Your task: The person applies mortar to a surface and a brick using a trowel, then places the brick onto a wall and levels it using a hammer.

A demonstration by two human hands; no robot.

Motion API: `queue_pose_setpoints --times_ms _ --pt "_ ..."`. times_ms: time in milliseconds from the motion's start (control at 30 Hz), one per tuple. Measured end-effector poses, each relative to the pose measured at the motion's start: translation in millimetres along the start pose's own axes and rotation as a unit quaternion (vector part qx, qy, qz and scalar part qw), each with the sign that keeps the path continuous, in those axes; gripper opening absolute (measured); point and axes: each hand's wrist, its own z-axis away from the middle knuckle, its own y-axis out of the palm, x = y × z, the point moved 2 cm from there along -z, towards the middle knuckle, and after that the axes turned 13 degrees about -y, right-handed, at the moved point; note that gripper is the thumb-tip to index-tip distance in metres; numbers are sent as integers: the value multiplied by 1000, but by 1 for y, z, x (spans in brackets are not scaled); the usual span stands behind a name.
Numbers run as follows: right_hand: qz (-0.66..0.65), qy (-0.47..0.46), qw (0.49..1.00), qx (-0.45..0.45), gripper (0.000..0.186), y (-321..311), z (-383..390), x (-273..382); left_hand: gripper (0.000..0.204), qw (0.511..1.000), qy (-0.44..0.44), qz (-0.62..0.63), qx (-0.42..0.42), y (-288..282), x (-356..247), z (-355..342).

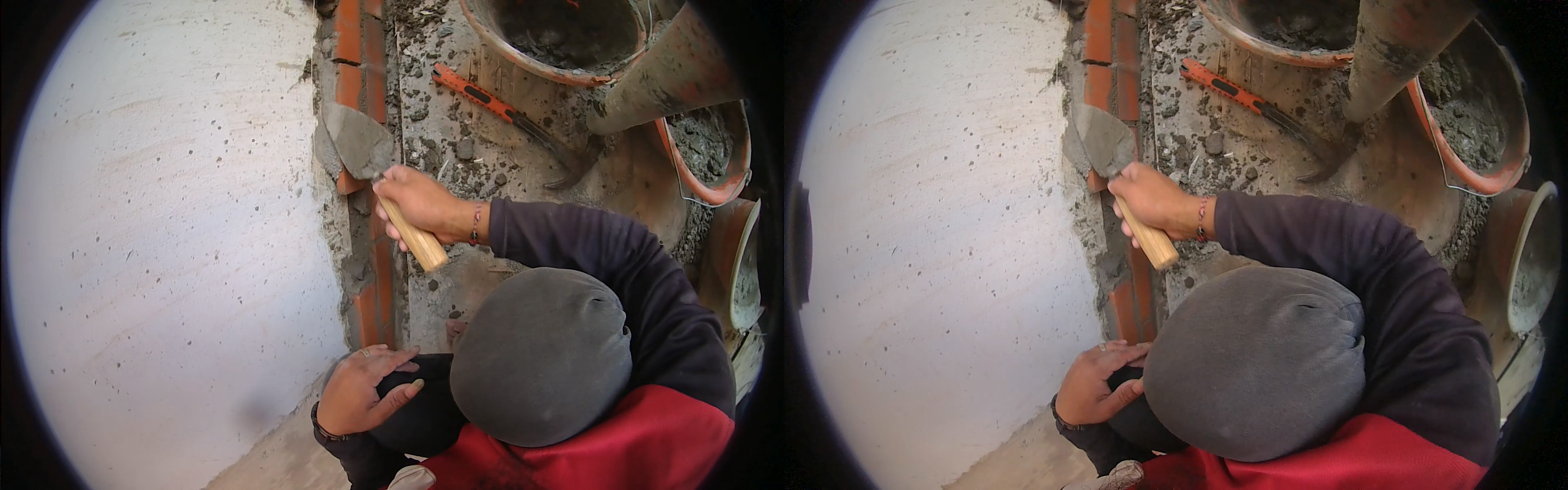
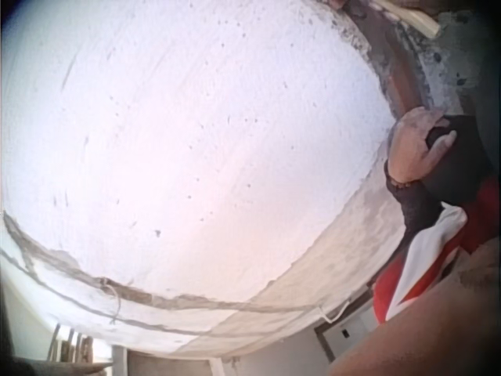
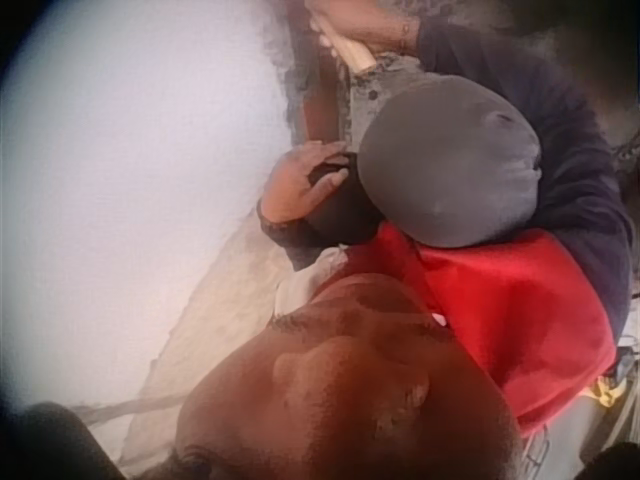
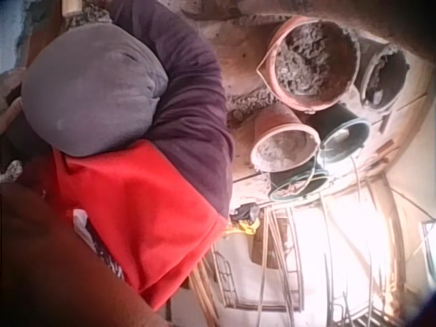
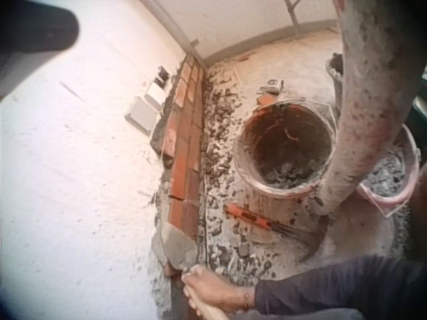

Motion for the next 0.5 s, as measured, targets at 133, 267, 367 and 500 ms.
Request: queue_pose_setpoints --times_ms 133,267,367,500 --pt "37 49 998 31 15 -3 26 -17 44 1000 11 -4 -2 0 0 0" --pt "70 73 992 78 16 -18 42 -27 43 1000 18 -7 -5 0 -1 2" --pt "137 82 983 87 15 -23 55 -6 43 999 23 -16 -17 2 -1 6" --pt "126 42 989 59 15 -19 46 0 43 999 37 -25 -23 1 -3 9"
